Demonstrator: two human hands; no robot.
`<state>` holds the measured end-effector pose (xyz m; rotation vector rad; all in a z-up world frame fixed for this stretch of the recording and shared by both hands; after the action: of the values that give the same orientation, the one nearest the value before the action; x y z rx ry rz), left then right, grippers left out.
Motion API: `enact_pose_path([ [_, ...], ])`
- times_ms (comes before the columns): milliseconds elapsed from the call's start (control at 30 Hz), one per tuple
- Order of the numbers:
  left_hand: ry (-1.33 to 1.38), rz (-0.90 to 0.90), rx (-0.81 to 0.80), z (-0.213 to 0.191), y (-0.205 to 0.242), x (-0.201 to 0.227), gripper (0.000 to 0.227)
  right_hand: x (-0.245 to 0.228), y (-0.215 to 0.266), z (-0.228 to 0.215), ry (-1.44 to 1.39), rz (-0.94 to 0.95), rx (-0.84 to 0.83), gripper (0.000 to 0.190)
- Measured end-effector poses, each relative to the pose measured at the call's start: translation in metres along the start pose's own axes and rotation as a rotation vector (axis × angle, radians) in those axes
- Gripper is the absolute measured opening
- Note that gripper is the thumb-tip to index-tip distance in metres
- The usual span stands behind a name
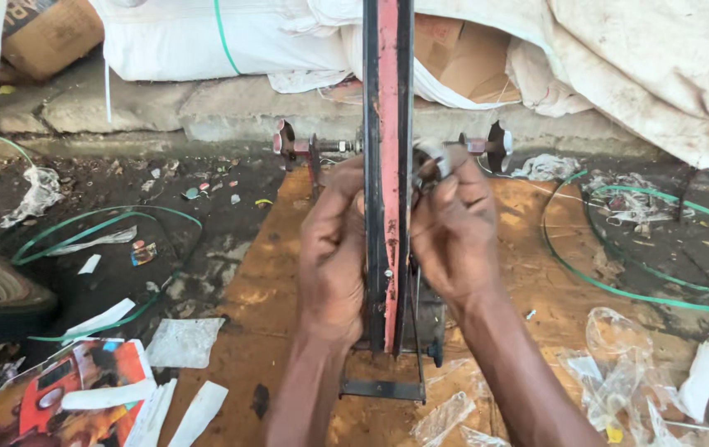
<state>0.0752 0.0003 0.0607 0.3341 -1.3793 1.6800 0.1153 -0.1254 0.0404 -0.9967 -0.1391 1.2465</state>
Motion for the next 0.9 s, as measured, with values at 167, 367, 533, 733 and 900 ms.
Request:
enact_pose_path([
  [167, 0.003, -0.018, -0.061, -0.006, 0.0, -0.017, 0.024, 0.001, -0.001, -0.009, -0.095, 0.012, -0.002, 0.028],
  [367, 0.384, -0.207, -0.097, -0.001, -0.007, -0.024, 0.016, 0.005, 0.001, -0.013, -0.183, 0.022, -0.037, 0.027],
  [533, 0.747, -0.124, -0.264, 0.002, 0.001, -0.033, 0.023, -0.002, 0.004, -0.012, 0.103, -0.017, 0.011, 0.016],
  [733, -0.921, 0.586, 0.324, -0.028, -0.019, 0.0, 0.037, -0.026, 0.01, 0.004, 0.484, -0.177, -0.027, 0.016],
  [900, -0.537, 0.004, 0.536, -0.05, 0.036, 0.001, 0.026, -0.032, 0.017, 0.007, 0.681, -0.164, -0.128, 0.015],
])
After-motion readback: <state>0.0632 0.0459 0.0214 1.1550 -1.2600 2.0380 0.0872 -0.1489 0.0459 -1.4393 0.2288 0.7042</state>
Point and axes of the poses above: each hand's wrist, its own y-axis away from the middle knuckle, its own z-axis out of the palm, x = y × z, the point moved 8 cm from there along -y, towards the middle knuckle, and after that the axes turned 3 degrees about -x, right-handed, at the moved point
